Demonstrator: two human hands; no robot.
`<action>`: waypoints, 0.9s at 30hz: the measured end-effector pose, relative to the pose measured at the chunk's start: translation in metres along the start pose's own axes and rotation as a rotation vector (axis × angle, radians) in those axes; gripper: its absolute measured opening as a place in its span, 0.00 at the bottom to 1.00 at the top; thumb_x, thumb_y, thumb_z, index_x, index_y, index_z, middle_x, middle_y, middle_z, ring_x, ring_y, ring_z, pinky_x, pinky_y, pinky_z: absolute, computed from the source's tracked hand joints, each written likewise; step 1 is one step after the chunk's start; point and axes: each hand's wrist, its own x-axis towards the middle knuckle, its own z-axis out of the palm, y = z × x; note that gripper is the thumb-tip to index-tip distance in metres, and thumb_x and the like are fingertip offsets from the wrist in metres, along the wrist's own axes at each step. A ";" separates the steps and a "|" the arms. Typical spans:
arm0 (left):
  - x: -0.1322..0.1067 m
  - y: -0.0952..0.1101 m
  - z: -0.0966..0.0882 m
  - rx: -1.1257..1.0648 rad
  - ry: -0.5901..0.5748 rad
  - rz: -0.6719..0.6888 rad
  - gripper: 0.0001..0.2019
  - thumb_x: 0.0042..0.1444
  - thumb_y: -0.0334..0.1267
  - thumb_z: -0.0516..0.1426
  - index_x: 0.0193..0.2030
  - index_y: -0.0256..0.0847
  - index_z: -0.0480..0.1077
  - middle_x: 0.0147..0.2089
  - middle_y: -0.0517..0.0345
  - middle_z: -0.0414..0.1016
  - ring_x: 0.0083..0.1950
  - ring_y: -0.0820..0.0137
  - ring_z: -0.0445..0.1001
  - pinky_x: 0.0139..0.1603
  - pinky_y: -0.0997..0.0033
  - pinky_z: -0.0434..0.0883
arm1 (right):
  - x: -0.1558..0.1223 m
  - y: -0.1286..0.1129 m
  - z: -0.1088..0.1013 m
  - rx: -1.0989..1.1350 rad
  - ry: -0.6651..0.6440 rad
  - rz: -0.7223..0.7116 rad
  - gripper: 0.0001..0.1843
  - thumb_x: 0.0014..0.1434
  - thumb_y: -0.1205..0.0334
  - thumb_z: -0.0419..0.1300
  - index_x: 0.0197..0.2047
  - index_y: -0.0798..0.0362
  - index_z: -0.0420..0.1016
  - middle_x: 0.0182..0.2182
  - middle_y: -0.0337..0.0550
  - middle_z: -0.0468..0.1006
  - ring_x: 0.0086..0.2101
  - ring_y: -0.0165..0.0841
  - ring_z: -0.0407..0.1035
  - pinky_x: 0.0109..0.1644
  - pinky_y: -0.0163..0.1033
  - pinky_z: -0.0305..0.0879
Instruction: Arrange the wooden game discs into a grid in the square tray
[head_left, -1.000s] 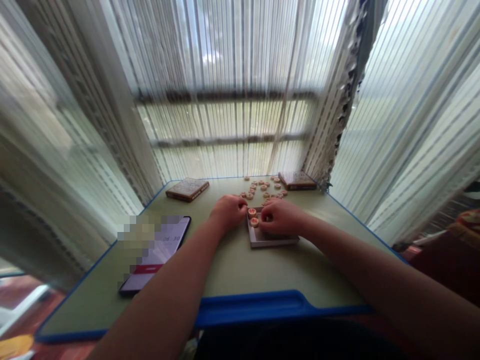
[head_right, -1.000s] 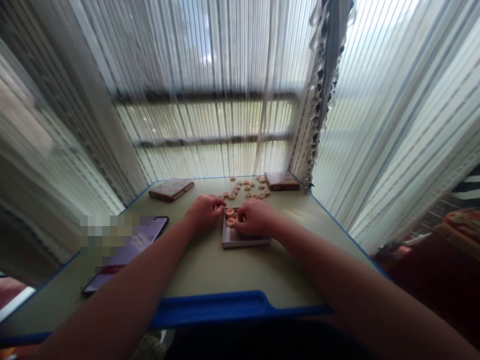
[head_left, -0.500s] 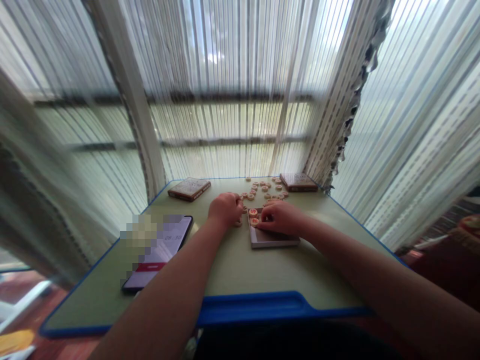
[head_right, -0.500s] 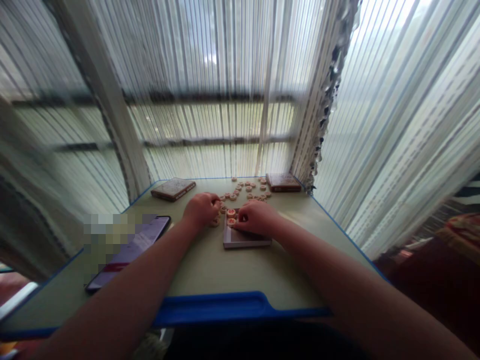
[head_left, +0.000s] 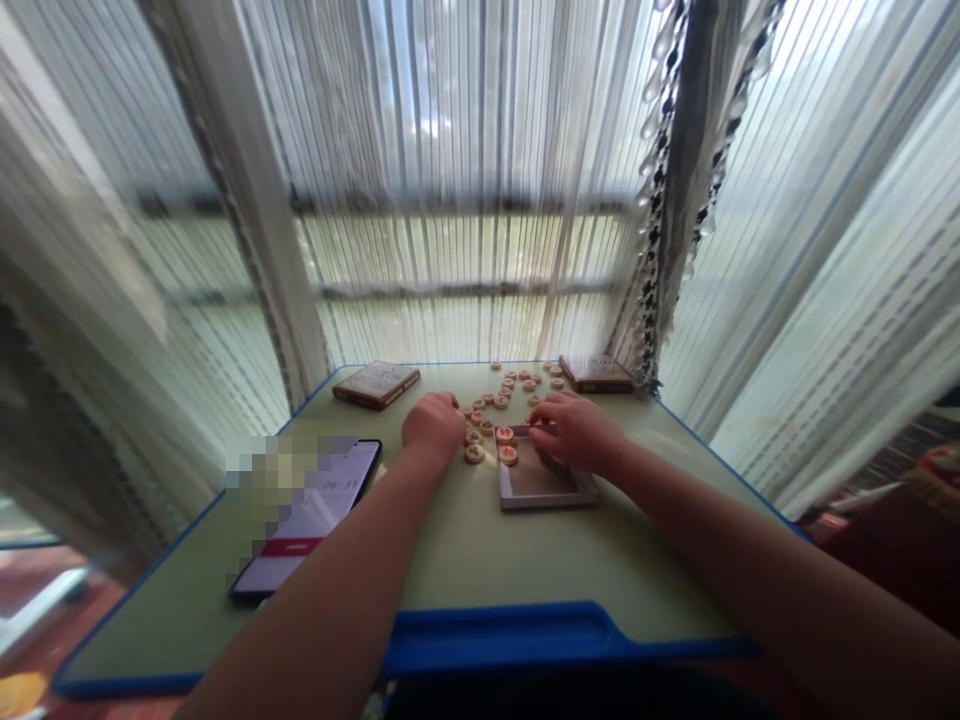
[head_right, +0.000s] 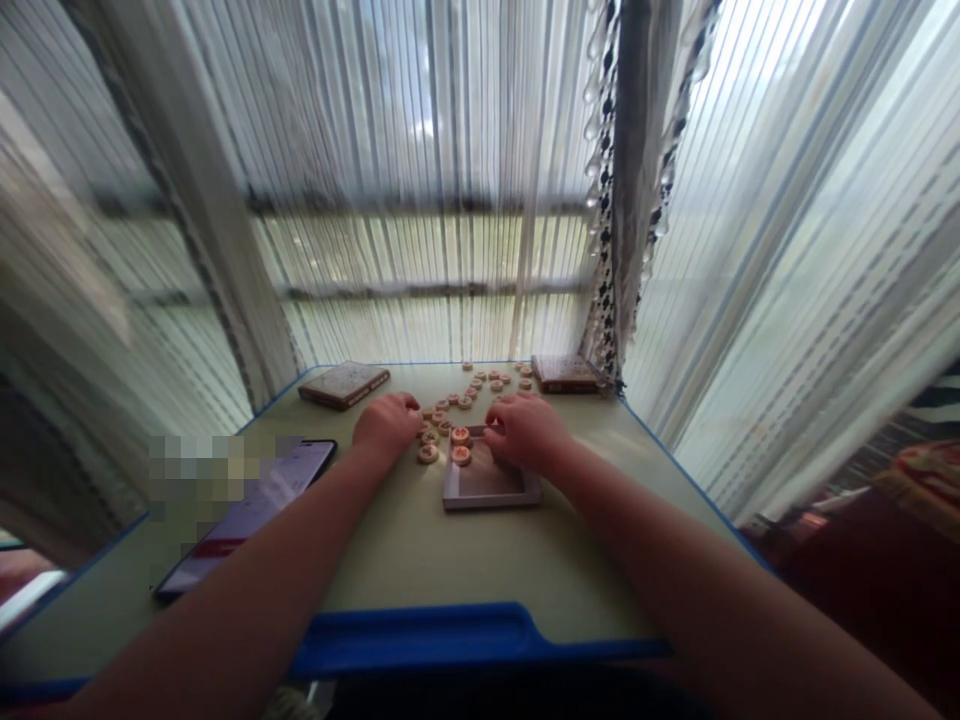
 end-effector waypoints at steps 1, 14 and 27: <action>0.001 -0.001 0.001 -0.004 0.002 0.013 0.14 0.52 0.35 0.47 0.39 0.38 0.72 0.40 0.49 0.73 0.40 0.67 0.71 0.41 0.71 0.66 | 0.000 0.001 0.001 -0.009 0.001 -0.005 0.13 0.51 0.57 0.55 0.37 0.53 0.74 0.35 0.46 0.74 0.37 0.35 0.63 0.42 0.37 0.56; -0.001 0.001 0.000 -0.025 -0.047 0.111 0.13 0.53 0.38 0.49 0.41 0.45 0.72 0.44 0.53 0.70 0.43 0.68 0.69 0.43 0.73 0.66 | 0.002 0.003 0.004 0.070 0.029 -0.035 0.13 0.51 0.66 0.52 0.36 0.51 0.77 0.31 0.42 0.78 0.34 0.34 0.65 0.40 0.37 0.58; -0.004 0.005 -0.002 -0.051 -0.117 0.270 0.16 0.58 0.43 0.44 0.40 0.43 0.71 0.44 0.53 0.71 0.41 0.71 0.71 0.42 0.75 0.65 | 0.009 0.058 0.009 0.186 0.238 0.299 0.14 0.49 0.66 0.51 0.34 0.54 0.77 0.31 0.42 0.78 0.35 0.33 0.69 0.45 0.35 0.60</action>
